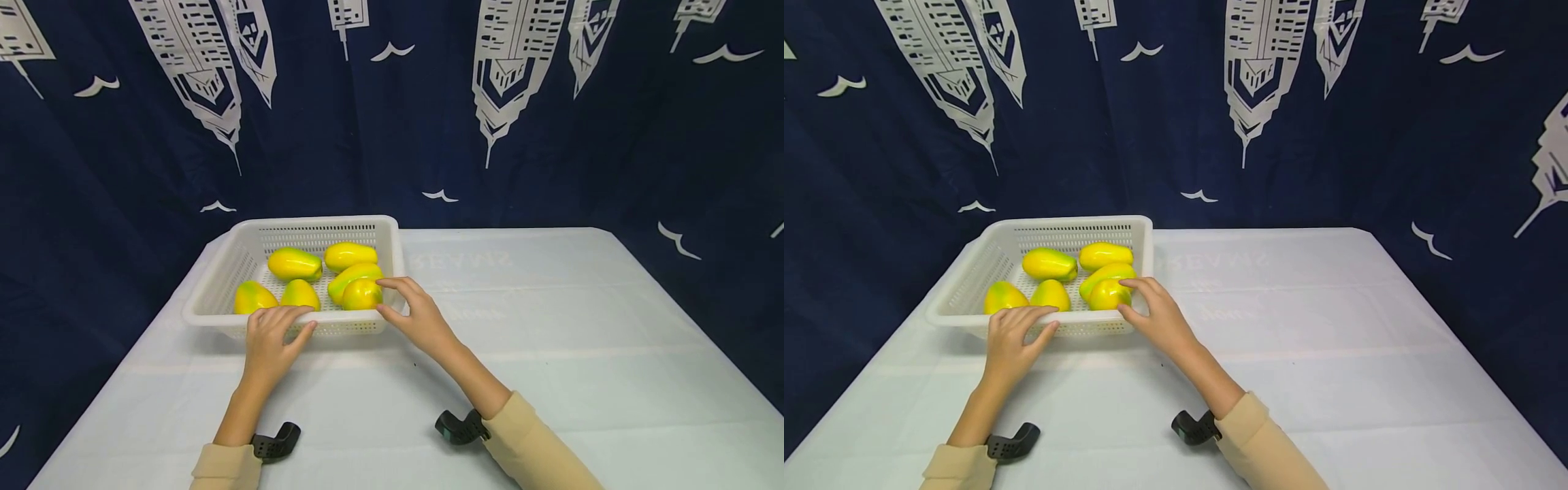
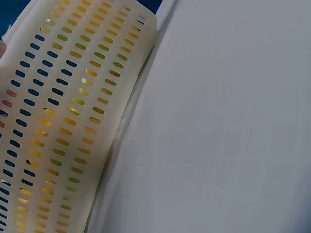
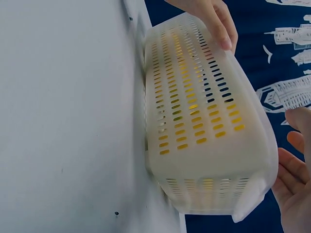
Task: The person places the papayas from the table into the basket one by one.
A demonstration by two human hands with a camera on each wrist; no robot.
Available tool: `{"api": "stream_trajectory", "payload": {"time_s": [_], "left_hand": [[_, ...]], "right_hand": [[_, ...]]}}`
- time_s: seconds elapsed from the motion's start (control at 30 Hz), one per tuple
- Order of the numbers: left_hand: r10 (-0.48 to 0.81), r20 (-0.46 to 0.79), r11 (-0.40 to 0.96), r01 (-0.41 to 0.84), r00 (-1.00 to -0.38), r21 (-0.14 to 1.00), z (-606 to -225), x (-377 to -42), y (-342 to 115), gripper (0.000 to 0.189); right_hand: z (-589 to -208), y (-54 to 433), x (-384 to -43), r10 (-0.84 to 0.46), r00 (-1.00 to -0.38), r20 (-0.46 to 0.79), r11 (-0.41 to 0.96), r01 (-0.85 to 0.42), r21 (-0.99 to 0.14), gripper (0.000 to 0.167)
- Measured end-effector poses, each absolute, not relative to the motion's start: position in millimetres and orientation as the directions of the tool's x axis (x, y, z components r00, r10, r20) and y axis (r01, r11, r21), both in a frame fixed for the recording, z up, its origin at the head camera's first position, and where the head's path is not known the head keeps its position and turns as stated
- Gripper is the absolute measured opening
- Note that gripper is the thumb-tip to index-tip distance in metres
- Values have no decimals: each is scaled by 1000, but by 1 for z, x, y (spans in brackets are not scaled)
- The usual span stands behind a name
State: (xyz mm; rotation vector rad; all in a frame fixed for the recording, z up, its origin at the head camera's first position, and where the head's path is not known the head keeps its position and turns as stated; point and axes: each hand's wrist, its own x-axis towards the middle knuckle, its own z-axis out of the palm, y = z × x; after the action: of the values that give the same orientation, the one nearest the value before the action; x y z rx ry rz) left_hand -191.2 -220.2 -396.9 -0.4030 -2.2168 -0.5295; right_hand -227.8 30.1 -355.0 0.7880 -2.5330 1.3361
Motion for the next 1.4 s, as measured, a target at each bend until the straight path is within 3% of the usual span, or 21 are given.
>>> {"api": "stream_trajectory", "payload": {"time_s": [0.77, 1.13, 1.4], "left_hand": [[108, 778, 858, 453, -619, 241, -398, -192, -221, 24], [115, 782, 861, 454, -613, 229, -399, -193, -220, 25], [115, 782, 862, 453, -612, 228, -398, -193, -221, 25]], "right_hand": [[-345, 79, -228, -249, -871, 423, 466, -490, -737, 35], [-344, 117, -230, -213, -892, 398, 545, -447, -709, 41], [-342, 151, -232, -168, -876, 452, 591, -457, -665, 41]]}}
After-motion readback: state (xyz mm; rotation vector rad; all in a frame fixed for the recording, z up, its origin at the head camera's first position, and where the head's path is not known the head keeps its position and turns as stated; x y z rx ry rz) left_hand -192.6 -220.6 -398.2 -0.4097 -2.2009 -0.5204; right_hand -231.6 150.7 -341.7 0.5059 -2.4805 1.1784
